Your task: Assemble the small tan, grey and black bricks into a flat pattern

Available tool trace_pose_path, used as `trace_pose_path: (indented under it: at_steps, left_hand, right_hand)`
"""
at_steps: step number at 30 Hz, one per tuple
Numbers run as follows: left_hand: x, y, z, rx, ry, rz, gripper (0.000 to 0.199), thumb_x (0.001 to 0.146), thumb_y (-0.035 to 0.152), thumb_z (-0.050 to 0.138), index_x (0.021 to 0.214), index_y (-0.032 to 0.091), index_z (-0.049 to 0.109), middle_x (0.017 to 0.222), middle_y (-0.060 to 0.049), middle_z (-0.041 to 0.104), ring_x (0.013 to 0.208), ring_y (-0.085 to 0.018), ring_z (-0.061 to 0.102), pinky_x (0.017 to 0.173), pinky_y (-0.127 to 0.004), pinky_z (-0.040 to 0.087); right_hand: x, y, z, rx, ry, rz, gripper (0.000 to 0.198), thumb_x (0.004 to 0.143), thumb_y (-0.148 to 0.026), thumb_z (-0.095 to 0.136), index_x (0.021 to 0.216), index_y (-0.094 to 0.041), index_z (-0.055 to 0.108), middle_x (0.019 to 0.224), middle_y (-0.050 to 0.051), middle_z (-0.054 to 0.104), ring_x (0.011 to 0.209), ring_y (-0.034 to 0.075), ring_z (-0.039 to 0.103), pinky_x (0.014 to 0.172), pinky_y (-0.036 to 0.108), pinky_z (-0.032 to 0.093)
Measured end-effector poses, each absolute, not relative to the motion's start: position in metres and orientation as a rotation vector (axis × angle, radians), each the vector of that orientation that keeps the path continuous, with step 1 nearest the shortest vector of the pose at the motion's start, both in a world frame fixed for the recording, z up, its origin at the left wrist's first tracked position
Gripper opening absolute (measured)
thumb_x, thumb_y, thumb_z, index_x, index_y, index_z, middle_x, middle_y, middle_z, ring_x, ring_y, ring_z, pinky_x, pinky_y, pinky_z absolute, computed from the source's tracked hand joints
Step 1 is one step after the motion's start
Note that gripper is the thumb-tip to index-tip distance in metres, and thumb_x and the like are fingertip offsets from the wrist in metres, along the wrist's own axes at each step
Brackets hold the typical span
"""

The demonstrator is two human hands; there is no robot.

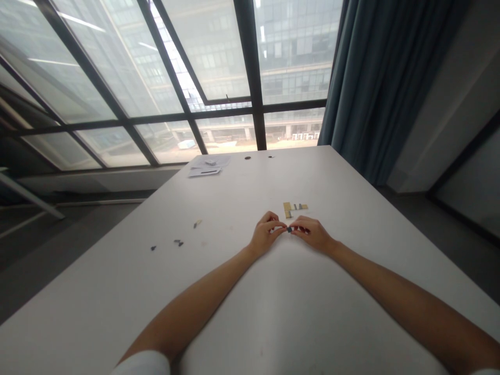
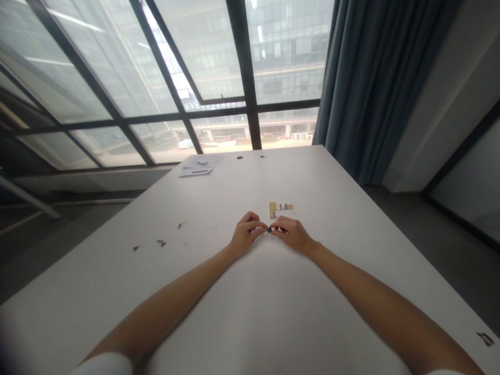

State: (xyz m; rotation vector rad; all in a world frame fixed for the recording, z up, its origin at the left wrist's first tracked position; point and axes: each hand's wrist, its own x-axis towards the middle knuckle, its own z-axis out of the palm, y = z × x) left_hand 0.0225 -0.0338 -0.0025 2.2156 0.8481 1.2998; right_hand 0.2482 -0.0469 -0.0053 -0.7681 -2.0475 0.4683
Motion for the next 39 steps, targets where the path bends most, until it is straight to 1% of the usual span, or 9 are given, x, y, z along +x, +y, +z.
trace_pose_path:
  at_steps: [7, 13, 17, 23, 29, 35, 39]
  left_hand:
    - [0.025, -0.0369, 0.0002, 2.227, 0.84, 1.329, 0.019, 0.09, 0.037, 0.069, 0.092, 0.021, 0.078, 0.089, -0.004, 0.056, 0.072, -0.011, 0.049, 0.062, -0.023, 0.043]
    - [0.0242, -0.0384, 0.0, 2.243, 0.832, 1.286, 0.02, 0.091, 0.035, 0.066, 0.1, 0.021, 0.077, 0.094, -0.005, 0.056, 0.073, -0.011, 0.049, 0.063, -0.024, 0.043]
    - [0.0236, -0.0391, 0.0028, 2.226, 0.82, 1.276, 0.023, 0.088, 0.038, 0.071, 0.101, 0.02, 0.077, 0.093, -0.005, 0.056, 0.073, -0.011, 0.049, 0.062, -0.024, 0.043]
    - [0.0236, -0.0384, 0.0024, 2.232, 0.814, 1.278, 0.024, 0.088, 0.039, 0.071, 0.101, 0.02, 0.078, 0.092, -0.005, 0.056, 0.071, -0.011, 0.048, 0.062, -0.024, 0.043]
    - [0.0237, -0.0384, 0.0021, 2.221, 0.8, 1.267, 0.025, 0.089, 0.041, 0.07, 0.102, 0.022, 0.078, 0.092, -0.005, 0.056, 0.071, -0.011, 0.049, 0.062, -0.024, 0.043]
    - [0.0234, -0.0354, -0.0008, 2.214, 0.77, 1.293, 0.025, 0.09, 0.041, 0.068, 0.103, 0.023, 0.079, 0.092, -0.005, 0.057, 0.073, -0.012, 0.05, 0.062, -0.024, 0.043]
    - [0.0233, -0.0345, -0.0011, 2.194, 0.725, 1.318, 0.022, 0.088, 0.04, 0.07, 0.101, 0.024, 0.08, 0.089, -0.005, 0.056, 0.075, -0.012, 0.051, 0.061, -0.024, 0.042]
  right_hand:
    - [0.2468, -0.0483, -0.0038, -0.73, -2.051, 0.388, 0.014, 0.092, -0.033, 0.065, 0.094, -0.02, 0.07, 0.081, 0.002, 0.063, 0.06, 0.011, 0.048, 0.058, 0.024, 0.042]
    - [0.2452, -0.0501, -0.0018, -0.739, -2.03, 0.299, 0.012, 0.092, -0.032, 0.066, 0.091, -0.02, 0.068, 0.078, 0.002, 0.062, 0.059, 0.011, 0.047, 0.057, 0.024, 0.042]
    - [0.2458, -0.0509, -0.0001, -0.751, -2.03, 0.293, 0.015, 0.093, -0.034, 0.065, 0.091, -0.02, 0.068, 0.079, 0.002, 0.062, 0.059, 0.011, 0.047, 0.058, 0.025, 0.042]
    - [0.246, -0.0499, 0.0007, -0.736, -2.029, 0.325, 0.019, 0.096, -0.037, 0.062, 0.09, -0.02, 0.069, 0.078, 0.003, 0.063, 0.061, 0.012, 0.052, 0.061, 0.025, 0.045]
    - [0.2459, -0.0507, 0.0016, -0.697, -2.03, 0.32, 0.019, 0.1, -0.03, 0.054, 0.092, -0.021, 0.069, 0.083, 0.005, 0.065, 0.075, 0.015, 0.061, 0.07, 0.027, 0.048]
    - [0.2459, -0.0516, 0.0018, -0.686, -2.04, 0.31, 0.018, 0.099, -0.03, 0.055, 0.092, -0.02, 0.068, 0.08, 0.003, 0.063, 0.064, 0.013, 0.053, 0.062, 0.026, 0.044]
    - [0.2455, -0.0513, 0.0013, -0.684, -2.029, 0.333, 0.016, 0.098, -0.031, 0.057, 0.093, -0.02, 0.067, 0.08, 0.003, 0.062, 0.063, 0.012, 0.051, 0.061, 0.026, 0.044]
